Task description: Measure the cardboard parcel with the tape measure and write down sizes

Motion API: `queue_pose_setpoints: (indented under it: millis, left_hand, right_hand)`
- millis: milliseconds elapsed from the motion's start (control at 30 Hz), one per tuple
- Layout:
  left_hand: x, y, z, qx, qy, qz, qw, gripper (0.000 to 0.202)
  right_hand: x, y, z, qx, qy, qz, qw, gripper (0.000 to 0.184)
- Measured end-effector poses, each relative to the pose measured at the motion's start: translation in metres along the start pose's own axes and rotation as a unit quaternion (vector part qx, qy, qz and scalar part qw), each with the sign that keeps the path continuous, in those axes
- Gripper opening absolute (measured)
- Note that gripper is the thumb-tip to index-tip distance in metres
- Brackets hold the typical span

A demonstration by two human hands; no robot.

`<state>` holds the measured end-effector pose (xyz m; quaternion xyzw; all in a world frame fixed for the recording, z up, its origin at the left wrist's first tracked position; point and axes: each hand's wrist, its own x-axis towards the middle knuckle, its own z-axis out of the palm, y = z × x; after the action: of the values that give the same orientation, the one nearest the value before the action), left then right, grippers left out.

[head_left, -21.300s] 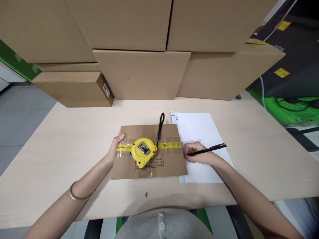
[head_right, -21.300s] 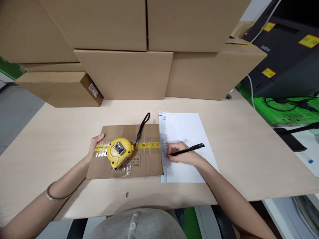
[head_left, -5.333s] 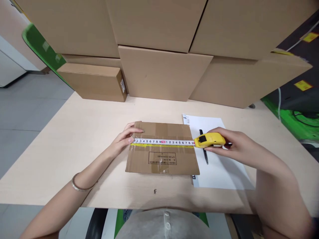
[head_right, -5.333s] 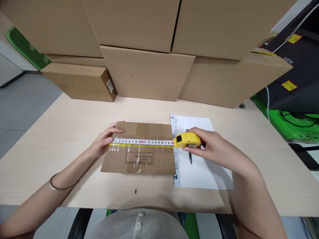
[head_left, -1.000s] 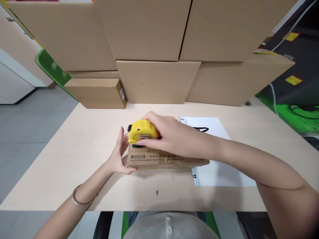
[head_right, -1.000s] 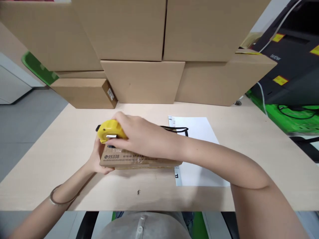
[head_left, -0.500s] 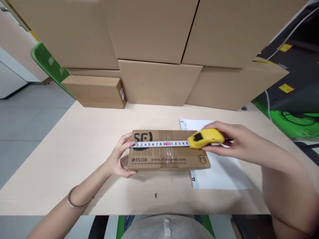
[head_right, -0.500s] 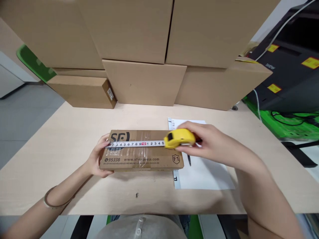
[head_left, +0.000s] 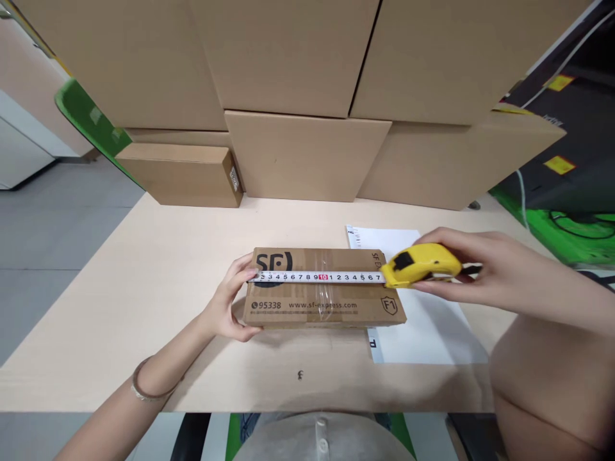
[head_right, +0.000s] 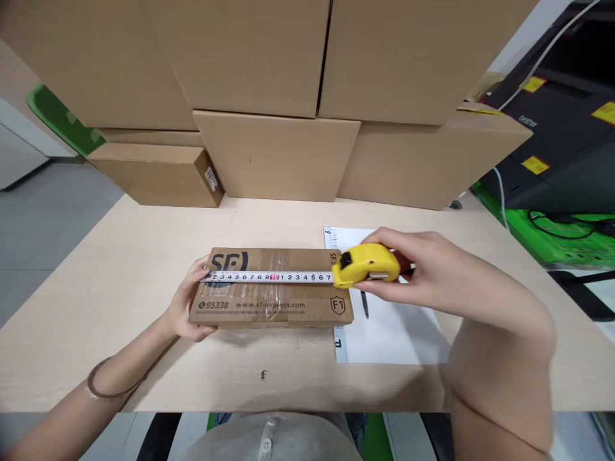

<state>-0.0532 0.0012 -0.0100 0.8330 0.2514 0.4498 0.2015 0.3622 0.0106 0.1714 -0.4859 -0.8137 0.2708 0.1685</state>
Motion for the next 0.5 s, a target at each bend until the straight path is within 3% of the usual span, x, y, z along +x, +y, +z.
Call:
queue_pose_setpoints:
  millis: [100,200,300,400,500]
  left_hand:
    - [-0.002,-0.003,0.005,-0.008,0.011,0.001,1.000,0.104]
    - [-0.008,-0.005,0.009,-0.046,0.021,-0.023,0.998,0.125]
    - [-0.015,-0.005,0.009,-0.060,0.019,-0.078,0.995,0.137]
    - [-0.016,-0.001,0.007,-0.036,0.030,-0.101,0.994,0.122]
    - [-0.005,0.010,0.011,-0.099,0.082,-0.170,0.977,0.101]
  right_hand:
    - [0.035,-0.029,0.021,-0.054,-0.078,-0.065,0.993,0.032]
    - [0.072,-0.062,0.056,-0.082,-0.085,-0.152,0.981,0.031]
    - [0.095,-0.089,0.084,-0.119,-0.089,-0.269,0.952,0.030]
    - [0.099,-0.098,0.090,-0.143,-0.086,-0.327,0.930,0.028]
    - [0.092,-0.093,0.076,-0.106,-0.041,-0.289,0.951,0.038]
